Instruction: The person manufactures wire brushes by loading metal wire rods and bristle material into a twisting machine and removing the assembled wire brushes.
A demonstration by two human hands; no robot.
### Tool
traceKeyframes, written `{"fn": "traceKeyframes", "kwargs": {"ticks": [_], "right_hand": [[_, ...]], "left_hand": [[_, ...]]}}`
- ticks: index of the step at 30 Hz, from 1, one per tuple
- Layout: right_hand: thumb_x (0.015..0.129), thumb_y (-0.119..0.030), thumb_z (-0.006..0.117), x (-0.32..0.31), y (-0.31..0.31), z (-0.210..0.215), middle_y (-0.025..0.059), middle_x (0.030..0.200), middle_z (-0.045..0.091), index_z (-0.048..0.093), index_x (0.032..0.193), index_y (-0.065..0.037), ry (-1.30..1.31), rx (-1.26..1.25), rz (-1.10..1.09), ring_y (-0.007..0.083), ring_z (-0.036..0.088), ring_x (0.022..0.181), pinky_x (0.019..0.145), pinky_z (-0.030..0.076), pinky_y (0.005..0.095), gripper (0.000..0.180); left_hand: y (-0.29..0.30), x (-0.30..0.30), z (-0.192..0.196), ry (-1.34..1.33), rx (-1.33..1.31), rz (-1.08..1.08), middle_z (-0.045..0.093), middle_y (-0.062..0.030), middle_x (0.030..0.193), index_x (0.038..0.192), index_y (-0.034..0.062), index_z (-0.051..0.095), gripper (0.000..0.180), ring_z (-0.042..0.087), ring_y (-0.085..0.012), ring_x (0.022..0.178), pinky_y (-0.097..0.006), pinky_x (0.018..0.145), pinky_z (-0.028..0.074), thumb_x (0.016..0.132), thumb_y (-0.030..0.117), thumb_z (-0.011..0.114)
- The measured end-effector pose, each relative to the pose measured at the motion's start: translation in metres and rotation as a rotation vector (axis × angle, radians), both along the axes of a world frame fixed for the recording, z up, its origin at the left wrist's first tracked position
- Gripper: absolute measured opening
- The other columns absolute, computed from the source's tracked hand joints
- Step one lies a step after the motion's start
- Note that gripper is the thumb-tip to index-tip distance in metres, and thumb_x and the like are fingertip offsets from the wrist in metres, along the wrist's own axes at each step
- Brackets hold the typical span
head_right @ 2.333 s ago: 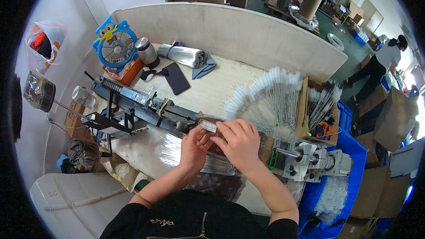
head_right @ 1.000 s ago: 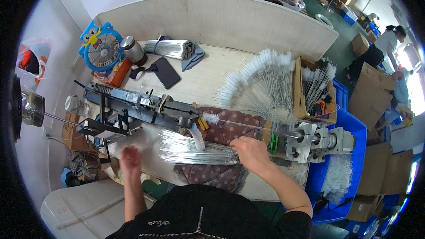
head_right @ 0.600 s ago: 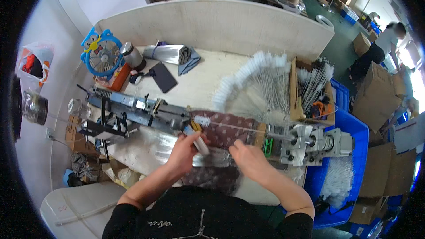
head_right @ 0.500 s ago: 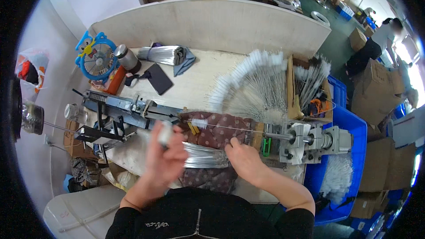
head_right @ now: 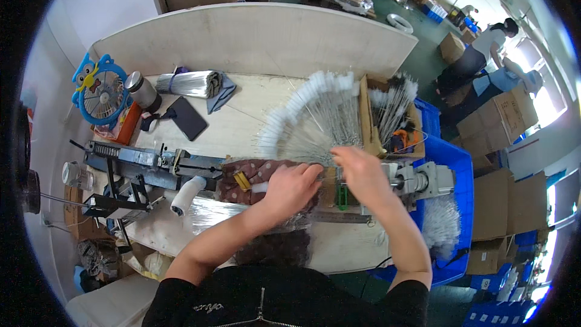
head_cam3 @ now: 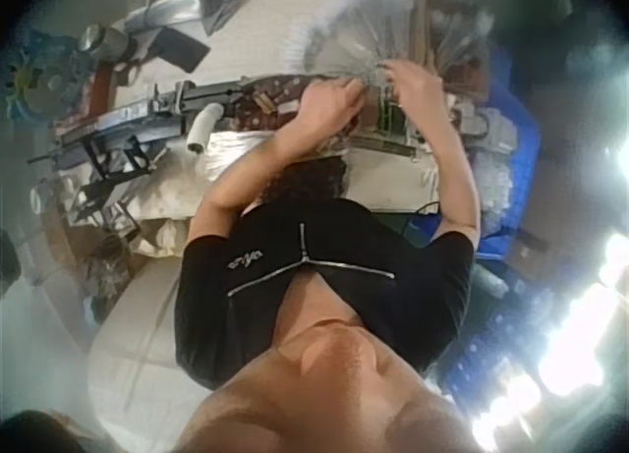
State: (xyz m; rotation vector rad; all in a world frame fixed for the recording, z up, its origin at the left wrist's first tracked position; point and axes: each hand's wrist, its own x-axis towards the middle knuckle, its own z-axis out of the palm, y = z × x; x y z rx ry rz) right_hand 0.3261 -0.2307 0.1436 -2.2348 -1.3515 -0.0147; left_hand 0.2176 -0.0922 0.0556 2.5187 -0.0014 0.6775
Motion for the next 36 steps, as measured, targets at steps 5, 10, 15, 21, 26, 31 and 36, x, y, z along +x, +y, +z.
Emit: {"fn": "traceKeyframes", "kwargs": {"ticks": [5,10,15,21,26,31,36], "right_hand": [[0.077,-0.008,0.064,0.005,-0.001,-0.031,0.0113,0.084,0.066,0.067,0.091,-0.006,-0.049,0.110,-0.083,0.0299,0.062,0.072,0.065,0.049,0.0376,0.014],[0.071,-0.020,0.070,0.009,-0.005,-0.019,0.0080,0.073,0.065,0.070,0.075,-0.009,0.244,-0.080,0.066,0.0262,0.060,0.071,0.064,0.048,0.0365,0.011],[0.067,-0.022,0.073,-0.008,0.041,-0.015,0.0023,0.070,0.065,0.072,0.072,-0.012,0.186,0.035,0.377,0.0224,0.057,0.071,0.063,0.047,0.0338,0.011],[0.069,-0.022,0.069,-0.060,0.125,-0.050,0.0019,0.072,0.065,0.067,0.072,-0.010,0.196,0.119,0.431,0.0227,0.056,0.075,0.065,0.047,0.0363,0.012],[0.070,-0.020,0.068,-0.077,0.147,-0.054,0.0018,0.073,0.065,0.067,0.071,-0.010,0.137,0.064,0.308,0.0229,0.056,0.075,0.065,0.047,0.0364,0.010],[0.069,-0.020,0.068,-0.083,0.151,-0.049,0.0023,0.073,0.065,0.067,0.071,-0.009,0.079,0.008,0.301,0.0229,0.056,0.076,0.065,0.047,0.0368,0.011],[0.071,-0.022,0.068,-0.077,0.144,-0.045,0.0026,0.075,0.066,0.069,0.074,-0.010,0.069,0.043,0.325,0.0230,0.057,0.080,0.068,0.049,0.0360,0.012]], "left_hand": [[0.013,0.030,-0.012,-0.025,0.175,0.022,0.059,-0.0024,0.079,0.084,0.0123,0.060,0.009,0.060,-0.0214,0.074,-0.036,0.061,0.043,0.076,0.015,0.059],[0.017,0.039,-0.007,-0.028,0.212,0.091,0.061,-0.0034,0.085,0.096,0.0114,0.063,0.025,0.060,-0.0216,0.083,-0.038,0.066,0.044,0.075,0.025,0.063],[0.023,-0.070,0.011,0.018,-0.264,0.049,0.066,-0.0091,0.090,0.095,0.0053,0.066,0.019,0.064,-0.0257,0.078,-0.033,0.066,0.050,0.079,0.015,0.069],[0.053,-0.157,-0.001,0.168,-1.230,0.488,0.067,-0.0066,0.084,0.092,-0.0017,0.066,0.019,0.056,-0.0104,0.067,-0.023,0.063,0.046,0.087,0.016,0.062],[0.077,-0.162,0.012,-0.116,-1.692,0.548,0.063,-0.0061,0.078,0.094,0.0049,0.062,0.037,0.057,-0.0143,0.066,-0.026,0.059,0.045,0.092,0.040,0.052],[0.072,-0.135,-0.005,0.348,-0.991,0.430,0.064,-0.0075,0.062,0.068,0.0019,0.068,0.053,0.060,-0.0202,0.054,-0.032,0.054,0.048,0.081,0.053,0.060],[0.084,-0.128,-0.019,0.533,-0.732,0.640,0.059,-0.0031,0.053,0.060,0.0018,0.065,0.049,0.052,-0.0144,0.050,-0.031,0.053,0.044,0.073,0.048,0.071]]}}
